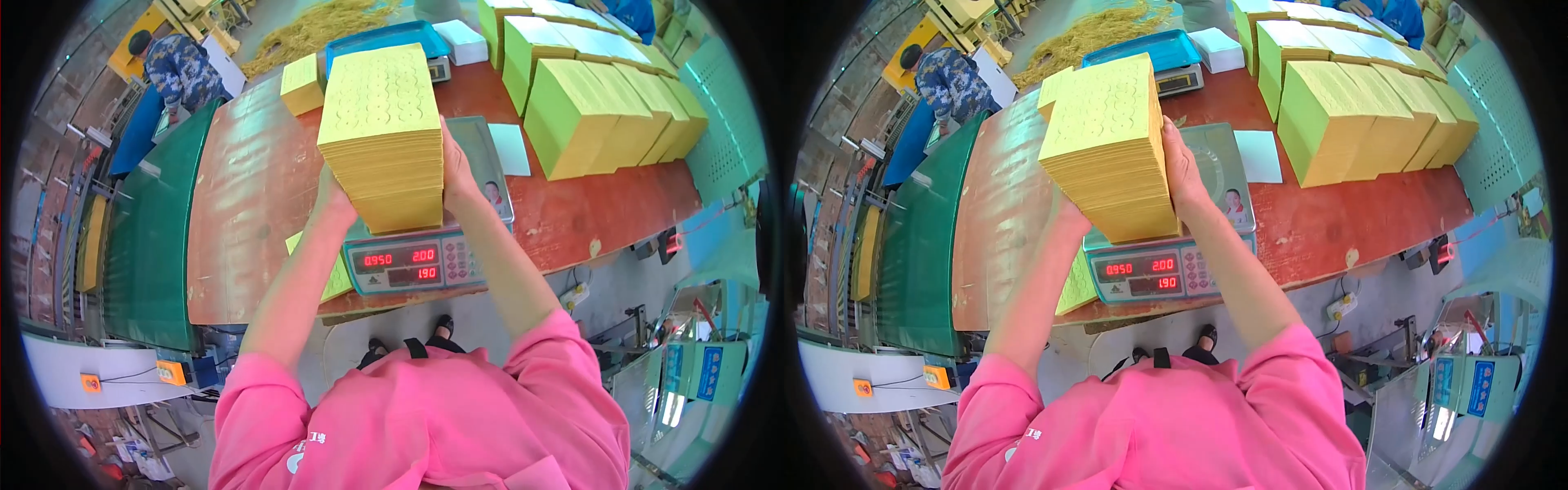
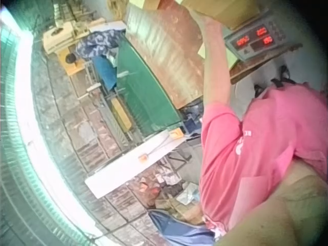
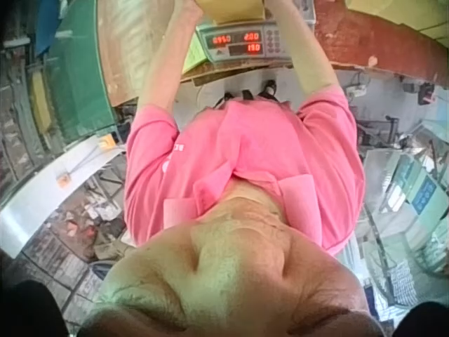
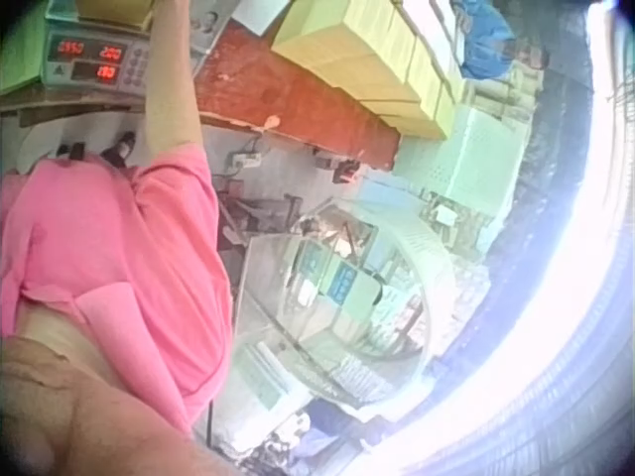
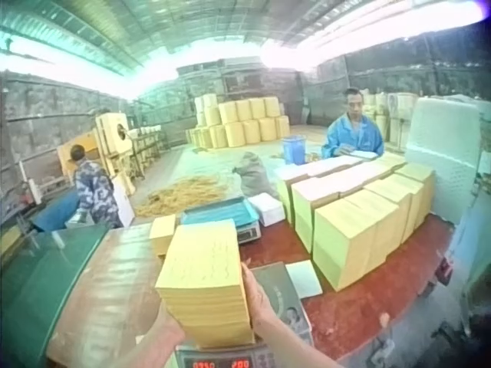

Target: Weighing stacks of yellow paper and packaging them using a binding machine.

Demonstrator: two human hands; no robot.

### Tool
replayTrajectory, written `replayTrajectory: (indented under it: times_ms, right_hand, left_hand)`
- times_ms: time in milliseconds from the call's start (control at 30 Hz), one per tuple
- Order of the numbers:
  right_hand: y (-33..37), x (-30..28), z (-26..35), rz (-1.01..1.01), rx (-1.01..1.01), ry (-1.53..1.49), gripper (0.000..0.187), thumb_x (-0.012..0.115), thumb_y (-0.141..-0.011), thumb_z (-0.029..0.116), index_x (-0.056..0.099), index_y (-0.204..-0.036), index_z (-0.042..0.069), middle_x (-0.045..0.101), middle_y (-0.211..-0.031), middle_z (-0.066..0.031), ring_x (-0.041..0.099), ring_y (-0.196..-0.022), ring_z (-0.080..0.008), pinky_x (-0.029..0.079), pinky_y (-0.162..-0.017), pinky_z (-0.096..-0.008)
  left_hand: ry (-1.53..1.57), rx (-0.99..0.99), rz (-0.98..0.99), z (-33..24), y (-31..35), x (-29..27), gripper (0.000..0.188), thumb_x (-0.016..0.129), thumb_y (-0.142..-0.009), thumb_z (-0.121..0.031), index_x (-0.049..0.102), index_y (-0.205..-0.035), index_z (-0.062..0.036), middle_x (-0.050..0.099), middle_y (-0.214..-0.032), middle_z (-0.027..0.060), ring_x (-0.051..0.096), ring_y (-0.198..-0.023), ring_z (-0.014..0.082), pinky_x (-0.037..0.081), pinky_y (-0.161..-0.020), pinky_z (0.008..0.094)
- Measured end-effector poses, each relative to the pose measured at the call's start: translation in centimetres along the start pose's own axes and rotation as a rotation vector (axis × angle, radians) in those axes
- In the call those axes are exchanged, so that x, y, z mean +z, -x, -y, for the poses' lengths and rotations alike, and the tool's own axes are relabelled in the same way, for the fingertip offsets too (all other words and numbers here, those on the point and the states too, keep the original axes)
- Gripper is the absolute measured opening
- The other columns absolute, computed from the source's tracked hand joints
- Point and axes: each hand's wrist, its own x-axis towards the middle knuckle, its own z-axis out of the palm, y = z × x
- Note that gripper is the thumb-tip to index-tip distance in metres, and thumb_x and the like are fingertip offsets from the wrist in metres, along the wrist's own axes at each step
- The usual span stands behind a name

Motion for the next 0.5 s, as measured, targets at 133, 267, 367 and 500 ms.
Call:
replayTrajectory:
  times_ms: [133, 267, 367, 500]
  right_hand:
    - [-1.2, 0.5, 1.0, 0.086, 0.049, -0.014, 0.060, 0.032, -0.102, 0.051, 0.042, -0.144, 0.009, 0.051, -0.137, -0.0104, 0.047, -0.123, -0.0177, 0.037, -0.103, -0.0307]
    - [-0.2, -0.1, 2.0, 0.014, 0.079, 0.058, 0.060, 0.033, -0.102, 0.051, 0.043, -0.143, 0.008, 0.052, -0.135, -0.0107, 0.049, -0.121, -0.0174, 0.038, -0.101, -0.0298]
    - [1.4, -2.0, 0.5, -0.105, -0.229, 0.165, 0.054, 0.036, -0.103, 0.041, 0.045, -0.141, 0.004, 0.050, -0.140, -0.0126, 0.047, -0.129, -0.0192, 0.036, -0.106, -0.0332]
    - [11.9, -5.1, 3.3, -0.182, -0.209, 0.146, 0.043, 0.043, -0.101, 0.029, 0.055, -0.128, -0.003, 0.061, -0.123, -0.0127, 0.056, -0.116, -0.0207, 0.039, -0.104, -0.0363]
  left_hand:
    - [0.038, 0.040, -0.069, 0.6, -1.1, -0.5, 0.045, 0.052, -0.098, -0.027, 0.048, -0.135, -0.0016, 0.059, -0.123, 0.0109, 0.060, -0.107, 0.0178, 0.053, -0.086, 0.0328]
    - [0.015, -0.031, -0.175, -0.8, -0.6, 2.6, 0.048, 0.049, -0.099, -0.033, 0.047, -0.136, -0.0025, 0.058, -0.126, 0.0102, 0.059, -0.110, 0.0189, 0.052, -0.086, 0.0334]
    - [-0.112, 0.099, -0.123, -0.3, 1.5, 1.1, 0.054, 0.043, -0.101, -0.040, 0.043, -0.140, -0.0034, 0.052, -0.135, 0.0120, 0.057, -0.114, 0.0214, 0.048, -0.092, 0.0351]
    - [-0.195, 0.123, -0.037, 0.7, 8.2, -3.1, 0.062, 0.038, -0.102, -0.048, 0.035, -0.146, -0.0045, 0.041, -0.147, 0.0154, 0.054, -0.121, 0.0240, 0.042, -0.100, 0.0383]
